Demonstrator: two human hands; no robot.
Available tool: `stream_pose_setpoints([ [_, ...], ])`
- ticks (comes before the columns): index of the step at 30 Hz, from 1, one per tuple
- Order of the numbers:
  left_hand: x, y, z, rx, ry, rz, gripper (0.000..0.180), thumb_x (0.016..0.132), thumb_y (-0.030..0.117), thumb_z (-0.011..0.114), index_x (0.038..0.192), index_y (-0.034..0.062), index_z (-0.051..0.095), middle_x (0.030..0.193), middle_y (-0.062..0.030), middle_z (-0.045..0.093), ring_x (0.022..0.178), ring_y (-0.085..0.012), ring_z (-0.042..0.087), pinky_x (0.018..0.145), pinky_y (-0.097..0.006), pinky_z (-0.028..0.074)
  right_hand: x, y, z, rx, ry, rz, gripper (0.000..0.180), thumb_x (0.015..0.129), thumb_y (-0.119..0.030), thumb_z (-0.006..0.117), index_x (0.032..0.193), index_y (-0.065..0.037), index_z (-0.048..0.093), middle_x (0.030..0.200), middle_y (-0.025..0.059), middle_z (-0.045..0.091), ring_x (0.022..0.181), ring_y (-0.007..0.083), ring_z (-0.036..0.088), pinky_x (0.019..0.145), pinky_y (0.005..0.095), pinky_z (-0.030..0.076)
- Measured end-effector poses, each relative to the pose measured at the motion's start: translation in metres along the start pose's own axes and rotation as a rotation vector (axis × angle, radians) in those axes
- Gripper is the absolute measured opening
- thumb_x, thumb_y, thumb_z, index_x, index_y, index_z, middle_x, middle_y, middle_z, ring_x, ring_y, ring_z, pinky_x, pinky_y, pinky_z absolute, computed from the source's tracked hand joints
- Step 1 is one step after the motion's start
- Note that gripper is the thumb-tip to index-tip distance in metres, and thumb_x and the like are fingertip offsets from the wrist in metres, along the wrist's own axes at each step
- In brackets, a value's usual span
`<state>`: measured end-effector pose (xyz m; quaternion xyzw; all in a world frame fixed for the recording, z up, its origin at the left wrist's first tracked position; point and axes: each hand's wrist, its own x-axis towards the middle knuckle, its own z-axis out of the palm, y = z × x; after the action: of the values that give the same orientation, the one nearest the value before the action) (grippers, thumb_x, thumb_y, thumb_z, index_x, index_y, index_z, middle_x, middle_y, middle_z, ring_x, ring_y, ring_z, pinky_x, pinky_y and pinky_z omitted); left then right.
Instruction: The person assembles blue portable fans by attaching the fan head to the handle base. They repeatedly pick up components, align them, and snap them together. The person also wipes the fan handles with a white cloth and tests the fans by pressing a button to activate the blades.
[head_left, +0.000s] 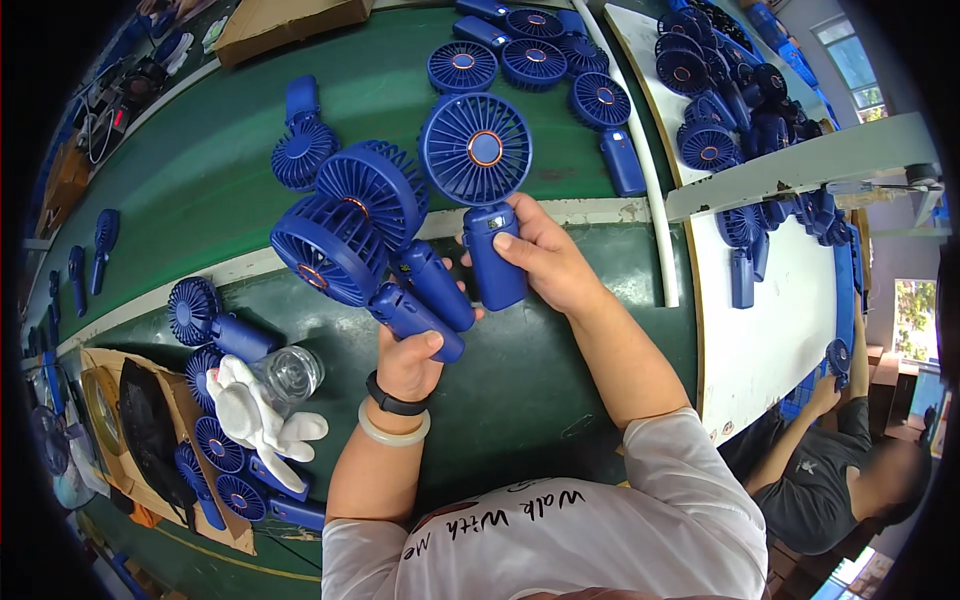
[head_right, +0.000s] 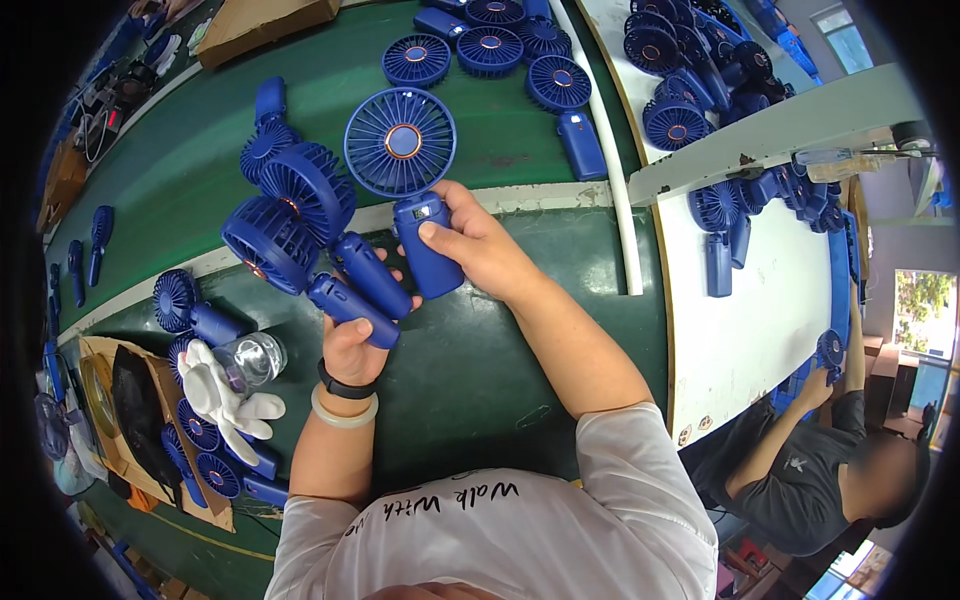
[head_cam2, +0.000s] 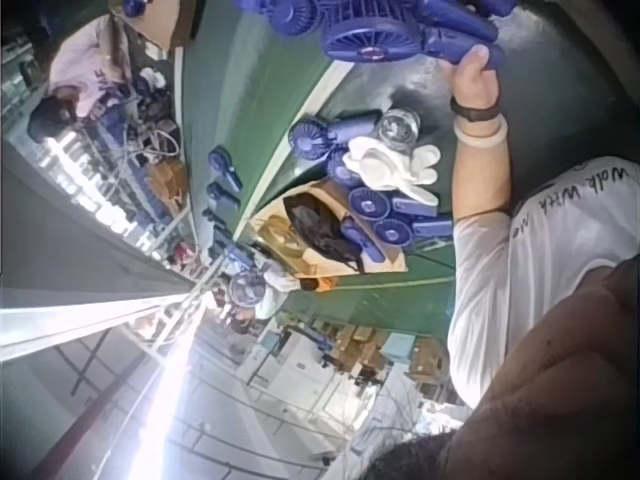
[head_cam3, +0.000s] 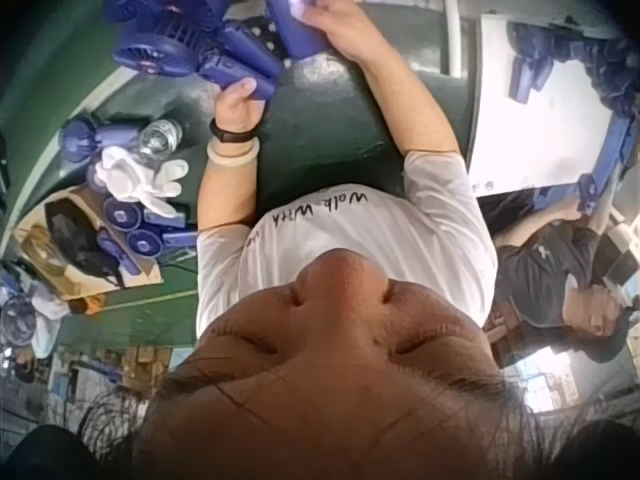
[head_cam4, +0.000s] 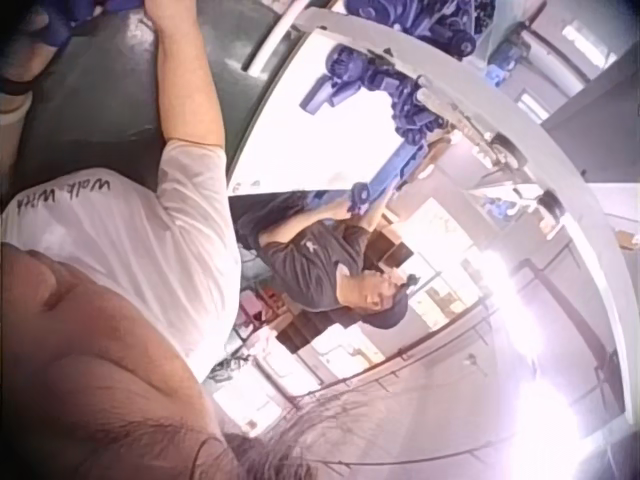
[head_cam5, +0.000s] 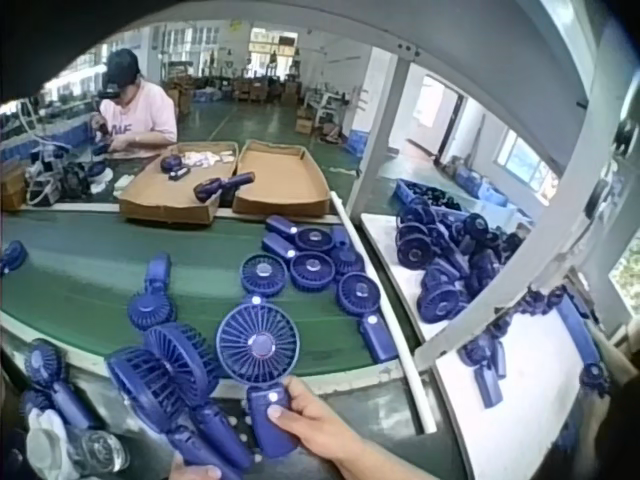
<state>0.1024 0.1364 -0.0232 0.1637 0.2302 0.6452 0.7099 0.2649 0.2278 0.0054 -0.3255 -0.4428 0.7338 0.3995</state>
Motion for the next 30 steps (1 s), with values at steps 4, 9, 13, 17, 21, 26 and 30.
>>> stream_pose_setpoints([
  [4,0.001,-0.001,0.0,0.014,0.006,0.005,0.08,0.063,0.005,0.07,0.134,0.0068,0.032,0.129,-0.0137,0.042,0.112,-0.0271,0.05,0.088,-0.052,0.049,-0.001,-0.004,-0.006,0.055,-0.016,0.071,0.046,0.087,-0.009,0.05,0.128,-0.003,0.029,0.1,0.0133,0.056,0.081,0.0191,0.062,0.07,0.0316,0.053],
  [9,0.0,-0.001,-0.003,0.009,-0.003,-0.002,0.081,0.063,0.005,0.069,0.135,0.0072,0.031,0.13,-0.014,0.042,0.114,-0.0278,0.049,0.089,-0.053,0.048,-0.002,-0.005,-0.001,0.022,-0.031,0.011,0.045,0.086,-0.01,0.051,0.126,-0.003,0.031,0.097,0.013,0.056,0.077,0.018,0.062,0.069,0.0307,0.053],
  [13,0.0,-0.002,-0.002,0.065,-0.017,0.022,0.067,0.066,0.011,0.069,0.126,0.0077,0.039,0.131,-0.0142,0.039,0.115,-0.0279,0.048,0.088,-0.054,0.049,-0.004,-0.009,-0.004,-0.018,-0.029,-0.012,0.045,0.086,-0.011,0.052,0.125,-0.003,0.032,0.097,0.0123,0.055,0.078,0.0171,0.061,0.068,0.0307,0.052],
  [17,0.002,-0.001,-0.004,0.057,-0.033,0.047,0.066,0.066,0.011,0.069,0.126,0.0069,0.04,0.132,-0.0147,0.039,0.117,-0.029,0.047,0.088,-0.054,0.048,-0.004,-0.007,-0.004,-0.089,0.01,-0.061,0.051,0.085,-0.017,0.055,0.128,-0.004,0.031,0.098,0.013,0.056,0.083,0.0194,0.062,0.072,0.0336,0.054],
  [21,0.0,-0.001,-0.004,0.065,-0.02,0.042,0.07,0.066,0.012,0.069,0.129,0.0067,0.038,0.137,-0.0156,0.034,0.121,-0.0311,0.044,0.09,-0.055,0.048,-0.003,-0.004,-0.005,-0.123,0.008,-0.069,0.053,0.085,-0.02,0.058,0.129,-0.004,0.032,0.102,0.0121,0.055,0.089,0.0195,0.06,0.077,0.0331,0.051],
  [26,0.005,0.006,0.01,-0.045,-0.14,-0.084,0.083,0.061,0.014,0.071,0.134,0.0071,0.032,0.132,-0.0155,0.04,0.119,-0.0322,0.046,0.093,-0.052,0.046,-0.001,0.004,-0.005,-0.652,-0.149,-0.36,0.052,0.083,-0.021,0.062,0.127,-0.004,0.04,0.114,0.0124,0.049,0.109,0.0239,0.047,0.091,0.0386,0.041],
  [30,0.003,0.005,0.006,-0.087,-0.298,-0.096,0.082,0.055,0.023,0.076,0.126,0.0053,0.038,0.127,-0.0245,0.042,0.112,-0.0359,0.052,0.09,-0.048,0.049,0.005,0.009,-0.009,-0.603,-0.282,-0.602,0.038,0.088,-0.026,0.055,0.119,-0.003,0.054,0.115,0.0131,0.049,0.111,0.0251,0.045,0.089,0.0356,0.042],
])
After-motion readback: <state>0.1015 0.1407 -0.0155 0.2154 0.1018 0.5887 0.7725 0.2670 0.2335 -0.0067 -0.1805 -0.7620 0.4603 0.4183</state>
